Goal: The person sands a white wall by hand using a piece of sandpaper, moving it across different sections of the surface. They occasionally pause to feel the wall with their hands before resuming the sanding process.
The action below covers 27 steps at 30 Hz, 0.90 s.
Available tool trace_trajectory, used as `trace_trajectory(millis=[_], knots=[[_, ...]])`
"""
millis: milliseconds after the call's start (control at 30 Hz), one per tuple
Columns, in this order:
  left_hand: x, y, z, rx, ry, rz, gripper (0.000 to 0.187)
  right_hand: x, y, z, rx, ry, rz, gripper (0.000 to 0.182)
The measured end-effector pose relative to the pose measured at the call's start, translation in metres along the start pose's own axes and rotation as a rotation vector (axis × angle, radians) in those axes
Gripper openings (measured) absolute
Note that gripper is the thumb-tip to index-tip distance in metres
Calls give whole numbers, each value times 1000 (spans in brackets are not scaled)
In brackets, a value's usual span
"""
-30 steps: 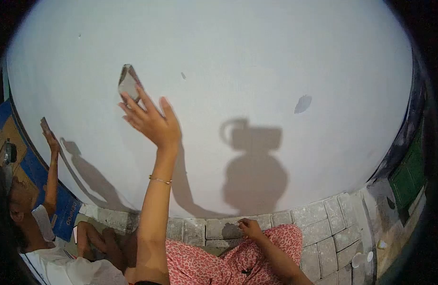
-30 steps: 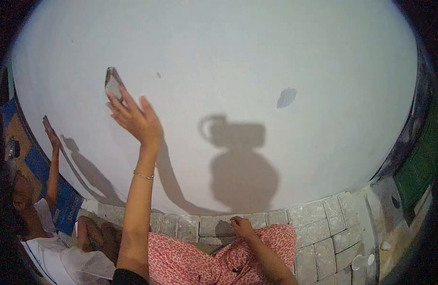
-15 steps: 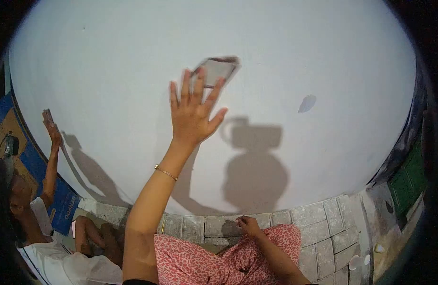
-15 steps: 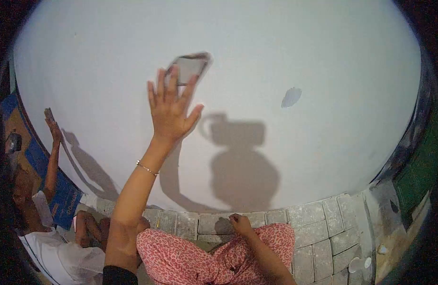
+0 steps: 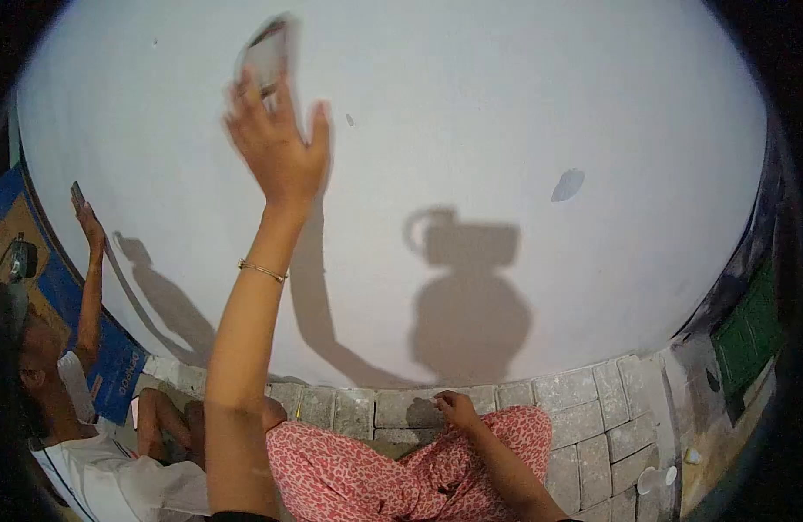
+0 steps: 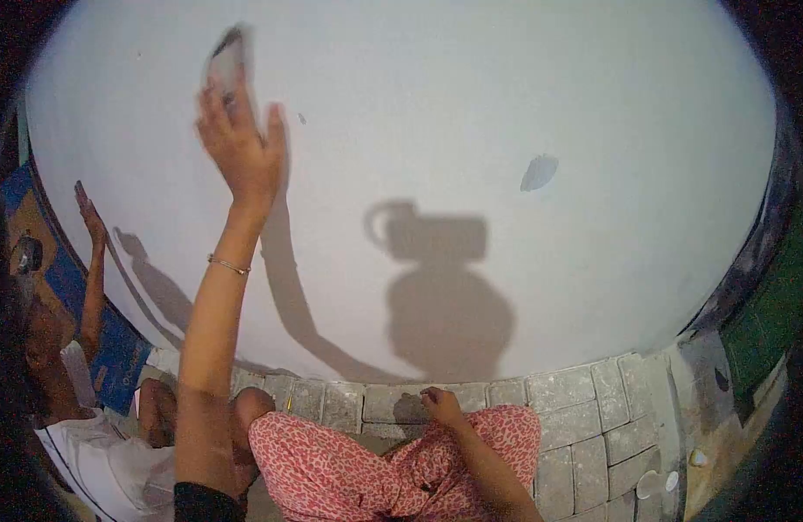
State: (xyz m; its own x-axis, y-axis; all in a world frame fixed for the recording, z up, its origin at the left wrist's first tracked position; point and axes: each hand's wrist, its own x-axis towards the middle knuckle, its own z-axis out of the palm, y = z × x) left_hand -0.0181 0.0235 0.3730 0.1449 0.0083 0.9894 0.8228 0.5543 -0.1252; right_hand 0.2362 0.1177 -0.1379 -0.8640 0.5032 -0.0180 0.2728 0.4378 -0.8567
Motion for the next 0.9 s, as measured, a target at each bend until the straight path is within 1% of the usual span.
trace_trajectory(millis=[33,100,167,200,233,300,367,433,467,500,533,600,667,700,733,767,800,867,900], knots=[[-9,-1,1,8,38,-138,67,-3,-1,0,17,7,12,31],[-33,6,0,-14,-25,1,66,-5,-1,-3,25,7,18,30],[-55,23,-19,-44,-261,272,66,-3,0,-1,22,19,18,27],[-64,22,-20,-38,-336,333,68,-3,-4,-1,19,15,15,27],[-68,19,-17,-37,-335,329,68,-4,-9,-2,36,6,57,25],[-74,11,-11,-13,-176,-4,68,-6,-21,-5,52,2,103,23],[-82,16,-14,-32,-135,-30,67,-8,-47,-14,-155,174,-328,22],[-95,23,-23,-68,-254,173,66,1,-110,-45,-244,307,-644,29],[-106,24,-20,-88,-268,258,64,4,-156,-67,-283,420,-765,32],[-112,28,-21,-90,-272,260,64,7,-197,-87,-317,531,-879,35],[-118,33,-23,-99,-293,305,63,16,-221,-101,-343,610,-927,40],[-124,36,-22,-129,-315,363,61,20,-297,-139,-507,774,-1095,49],[-124,34,-22,-160,-338,358,60,43,-337,-157,-605,760,-1114,58],[-125,32,-22,-189,-362,352,60,59,-349,-168,-608,754,-1112,58],[-129,30,-19,-159,-366,378,63,74,-357,-176,-781,760,-1114,62],[-132,29,-18,-158,-367,374,63,84,-362,-178,-957,768,-1116,67],[-134,27,-16,-190,-362,370,67,87,-362,-178,-958,768,-1120,67],[-145,19,-10,-278,-345,355,75,89,-358,-184,-1025,700,-1085,72],[-153,15,-10,-276,-341,346,75,89,-356,-189,-1032,693,-1091,72]])
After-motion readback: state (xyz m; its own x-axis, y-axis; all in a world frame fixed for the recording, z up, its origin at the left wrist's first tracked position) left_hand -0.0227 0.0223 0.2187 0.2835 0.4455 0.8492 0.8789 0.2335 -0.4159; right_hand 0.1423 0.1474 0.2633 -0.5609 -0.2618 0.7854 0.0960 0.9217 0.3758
